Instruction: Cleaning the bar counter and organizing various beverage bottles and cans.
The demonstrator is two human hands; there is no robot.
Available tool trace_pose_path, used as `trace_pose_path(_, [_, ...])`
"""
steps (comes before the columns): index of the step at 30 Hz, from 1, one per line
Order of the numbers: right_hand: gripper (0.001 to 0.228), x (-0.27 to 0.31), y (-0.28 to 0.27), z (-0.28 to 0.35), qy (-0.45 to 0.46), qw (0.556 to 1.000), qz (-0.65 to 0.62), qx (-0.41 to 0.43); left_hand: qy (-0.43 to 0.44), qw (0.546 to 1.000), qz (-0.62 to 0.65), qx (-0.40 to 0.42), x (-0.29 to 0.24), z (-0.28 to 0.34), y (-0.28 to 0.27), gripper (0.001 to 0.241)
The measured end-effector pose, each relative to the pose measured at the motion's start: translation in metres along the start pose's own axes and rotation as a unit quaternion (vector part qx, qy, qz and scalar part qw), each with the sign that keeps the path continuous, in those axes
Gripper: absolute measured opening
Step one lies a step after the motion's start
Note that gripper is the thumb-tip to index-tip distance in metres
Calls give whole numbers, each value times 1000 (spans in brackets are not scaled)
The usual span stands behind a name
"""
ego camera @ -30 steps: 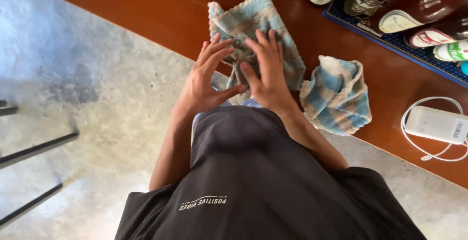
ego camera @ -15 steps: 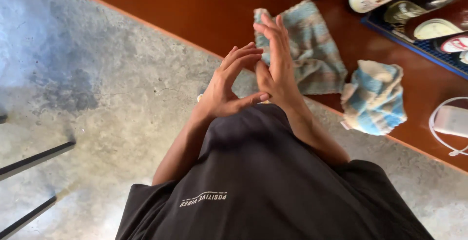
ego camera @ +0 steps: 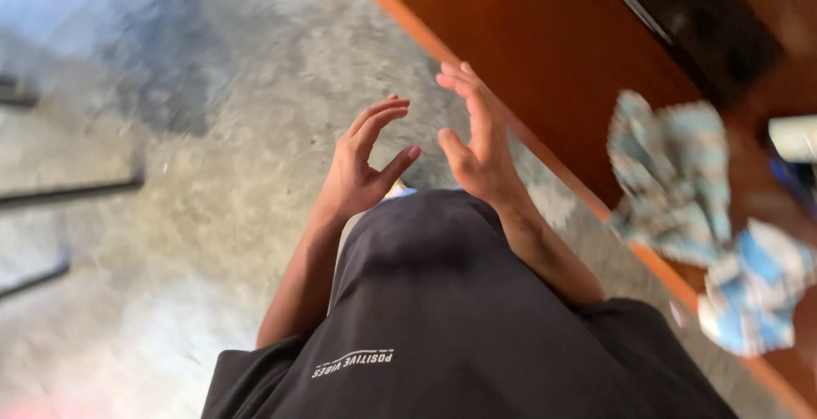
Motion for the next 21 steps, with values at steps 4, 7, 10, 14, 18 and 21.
trace_pose_path(4, [51, 2, 63, -24, 15, 994, -24, 108, -21, 993, -47, -102, 10, 30, -73, 43])
trace_pose_path(7, [46, -3, 109, -40, 2, 981, -35, 193, -39, 980, -76, -180, 23, 58, -116, 42])
trace_pose_path(10, [41, -9, 151, -56, -19, 963, -36, 267, -59, 961, -93, -255, 31, 84, -150, 41])
trace_pose_path(14, [39, -11, 196, -94, 8, 921, -9, 390, -110, 929, -113, -334, 46, 104, -175, 40])
trace_pose_path(18, [39, -33, 260, -136, -1, 888, -12, 459, -142, 898, -133, -395, 59, 113, -212, 41])
trace_pose_path(21, [38, -33, 301, -181, -9, 866, -26, 499, -176, 869, -166, -431, 64, 107, -241, 42])
Point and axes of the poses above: each hand's wrist, its own z-axis away from the middle knuckle, its own y-axis out of the palm, x = y × z, the point moved 7 cm from there along -z, towards the middle knuckle, and after that the axes turned 5 degrees about z, right-handed, at the moved point
